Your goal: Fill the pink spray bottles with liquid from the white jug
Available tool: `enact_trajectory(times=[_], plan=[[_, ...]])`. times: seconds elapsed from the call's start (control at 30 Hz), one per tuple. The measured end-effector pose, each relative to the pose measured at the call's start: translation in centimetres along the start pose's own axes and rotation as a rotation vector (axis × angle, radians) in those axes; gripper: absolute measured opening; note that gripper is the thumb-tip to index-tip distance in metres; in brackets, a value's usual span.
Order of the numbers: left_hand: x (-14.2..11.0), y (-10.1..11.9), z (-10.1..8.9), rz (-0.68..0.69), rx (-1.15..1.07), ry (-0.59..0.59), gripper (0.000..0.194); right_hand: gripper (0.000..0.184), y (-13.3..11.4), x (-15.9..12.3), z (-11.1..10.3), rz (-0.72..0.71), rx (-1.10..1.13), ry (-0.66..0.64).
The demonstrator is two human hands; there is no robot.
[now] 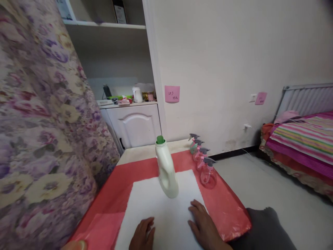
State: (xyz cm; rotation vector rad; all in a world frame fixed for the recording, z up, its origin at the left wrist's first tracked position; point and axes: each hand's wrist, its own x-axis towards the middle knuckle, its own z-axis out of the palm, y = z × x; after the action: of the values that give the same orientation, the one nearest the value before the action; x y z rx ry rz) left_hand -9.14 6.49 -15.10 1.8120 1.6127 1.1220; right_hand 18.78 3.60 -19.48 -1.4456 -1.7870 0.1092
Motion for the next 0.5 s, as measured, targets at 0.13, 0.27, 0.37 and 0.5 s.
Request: enact_trajectory(times=[0.13,0.27,0.37,0.5], plan=[[-0.2,-0.6,-0.1,0.073,0.08,-0.042,0.028,0.038,0.1,-0.1,0.1,0.003,0.045,0.015],[0.2,-1.6,0.0,0.216,0.259,0.019,0.031,0.036,0.1,-0.2,0.1,-0.001,0.056,0.012],[1.0,-2.3,-0.3,0.279,0.474,0.04,0.04,0.034,0.0,-0.2,0.0,0.004,0.05,-0.001],[1.4,-2.7,-0.9,0.275,0.71,0.005,0.052,0.033,-0.1,-0.1,-0.1,0.01,0.035,-0.027]])
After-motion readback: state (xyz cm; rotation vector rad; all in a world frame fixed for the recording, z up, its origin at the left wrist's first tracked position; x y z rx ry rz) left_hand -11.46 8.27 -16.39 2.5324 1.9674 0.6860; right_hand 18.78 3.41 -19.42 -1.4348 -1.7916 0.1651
